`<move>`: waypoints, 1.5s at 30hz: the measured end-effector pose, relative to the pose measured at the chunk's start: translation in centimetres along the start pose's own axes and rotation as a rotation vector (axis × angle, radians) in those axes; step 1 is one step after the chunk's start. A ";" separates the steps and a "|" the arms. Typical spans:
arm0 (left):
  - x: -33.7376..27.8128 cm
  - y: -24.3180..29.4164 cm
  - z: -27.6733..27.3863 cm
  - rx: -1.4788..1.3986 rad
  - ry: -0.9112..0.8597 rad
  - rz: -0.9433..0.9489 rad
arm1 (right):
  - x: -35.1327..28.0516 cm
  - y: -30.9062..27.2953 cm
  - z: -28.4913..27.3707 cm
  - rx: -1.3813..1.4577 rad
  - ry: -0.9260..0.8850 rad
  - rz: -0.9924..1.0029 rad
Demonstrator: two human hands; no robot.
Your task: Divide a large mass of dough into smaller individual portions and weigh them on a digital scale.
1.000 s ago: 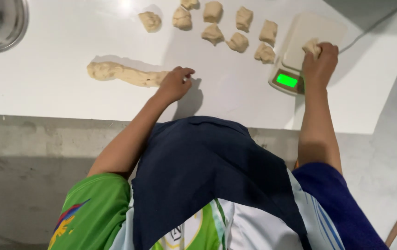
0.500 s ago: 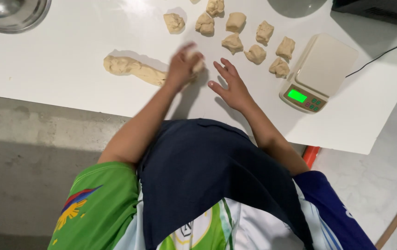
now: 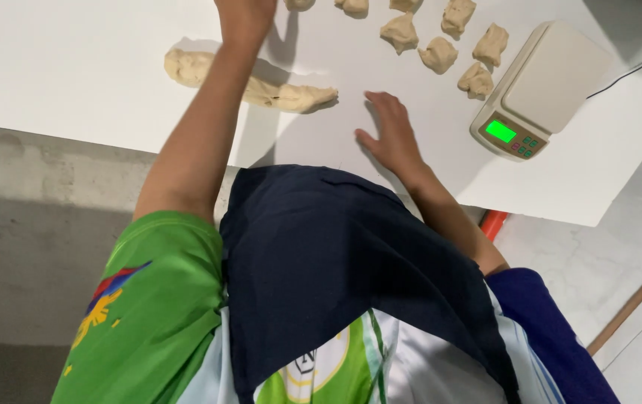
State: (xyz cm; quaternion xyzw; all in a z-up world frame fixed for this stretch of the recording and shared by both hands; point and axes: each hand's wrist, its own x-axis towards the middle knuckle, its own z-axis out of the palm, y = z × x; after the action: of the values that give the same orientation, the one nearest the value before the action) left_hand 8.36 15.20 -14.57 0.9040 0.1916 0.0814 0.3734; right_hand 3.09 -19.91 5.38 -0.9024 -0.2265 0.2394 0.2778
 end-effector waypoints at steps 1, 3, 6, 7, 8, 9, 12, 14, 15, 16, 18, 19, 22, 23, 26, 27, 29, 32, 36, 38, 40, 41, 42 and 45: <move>-2.2 3.7 -2.9 0.016 0.034 0.120 | 0.6 -1.7 0.0 -0.057 -0.003 -0.104; -5.7 8.7 -5.6 0.037 0.068 0.243 | 2.3 -4.1 0.9 -0.110 -0.004 -0.209; -10.8 9.9 -6.2 0.333 -0.345 0.412 | 4.7 -4.5 4.5 -0.239 -0.017 -0.386; -12.1 10.3 -6.4 0.357 -0.449 0.354 | 5.4 -3.5 6.0 -0.285 -0.038 -0.390; -13.1 10.7 -6.7 0.383 -0.546 0.296 | 6.4 -2.6 7.5 -0.334 -0.053 -0.398; -13.1 11.1 -6.8 0.387 -0.545 0.297 | 7.0 -2.5 7.8 -0.331 -0.050 -0.400; -13.0 11.6 -6.4 0.555 -0.433 0.436 | 8.2 -2.7 6.9 -0.359 -0.184 -0.259; -12.8 11.0 -5.3 0.484 -0.435 0.471 | 8.5 -3.7 4.6 -0.179 -0.378 -0.070; -12.5 10.5 -5.2 0.480 -0.429 0.473 | 8.3 -4.3 3.4 -0.186 -0.375 -0.070; -12.2 10.1 -5.0 0.376 -0.462 0.508 | 8.0 -4.9 2.2 -0.128 -0.379 -0.052; -11.3 9.7 -4.9 0.267 -0.497 0.541 | 7.0 -6.3 1.0 -0.071 -0.385 -0.029; -10.7 9.6 -5.1 0.222 -0.559 0.484 | 6.2 -7.2 1.1 -0.186 -0.214 -0.178; -8.4 9.2 -4.3 0.128 -0.842 0.267 | 5.3 -9.0 3.2 -0.385 0.086 -0.403; -7.6 9.1 -3.8 0.077 -1.061 0.095 | 5.2 -9.5 4.2 -0.467 0.207 -0.479; -6.7 11.8 -6.2 0.084 -1.332 0.052 | 6.3 -6.3 8.7 -0.482 0.184 -0.389; -6.9 12.3 -6.5 0.089 -1.332 0.049 | 7.0 -5.9 9.2 -0.477 0.186 -0.390; -7.8 13.5 -6.8 0.283 -1.279 0.033 | 7.8 -4.8 10.1 -0.599 0.065 -0.265; -9.5 13.9 -6.0 0.535 -1.095 0.181 | 7.3 -4.7 9.6 -0.674 -0.045 -0.156; -11.1 12.1 -5.0 0.576 -0.879 0.504 | 8.3 -6.8 2.9 -0.449 -0.417 0.058; -11.7 11.9 -5.6 0.417 -0.530 0.796 | 8.2 -4.7 0.5 0.235 -0.858 0.335; -10.8 12.9 -6.0 0.351 -0.463 0.816 | 6.7 -3.3 -0.8 0.519 -0.863 0.369; -9.8 13.6 -6.2 0.291 -0.386 0.836 | 6.3 -2.6 -1.8 0.797 -0.853 0.389; -9.7 13.2 -5.6 0.294 -0.381 0.836 | 5.3 -1.7 -2.2 0.794 -0.853 0.385; -9.3 11.4 -4.3 0.312 -0.410 0.782 | 2.0 2.1 -4.2 1.040 -0.801 0.337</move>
State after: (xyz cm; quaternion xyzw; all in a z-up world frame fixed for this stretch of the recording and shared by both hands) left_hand 1.89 6.80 -3.57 0.9512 -0.2314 0.0059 0.2043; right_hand 7.56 -22.07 6.59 -0.5160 -0.0234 0.6732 0.5291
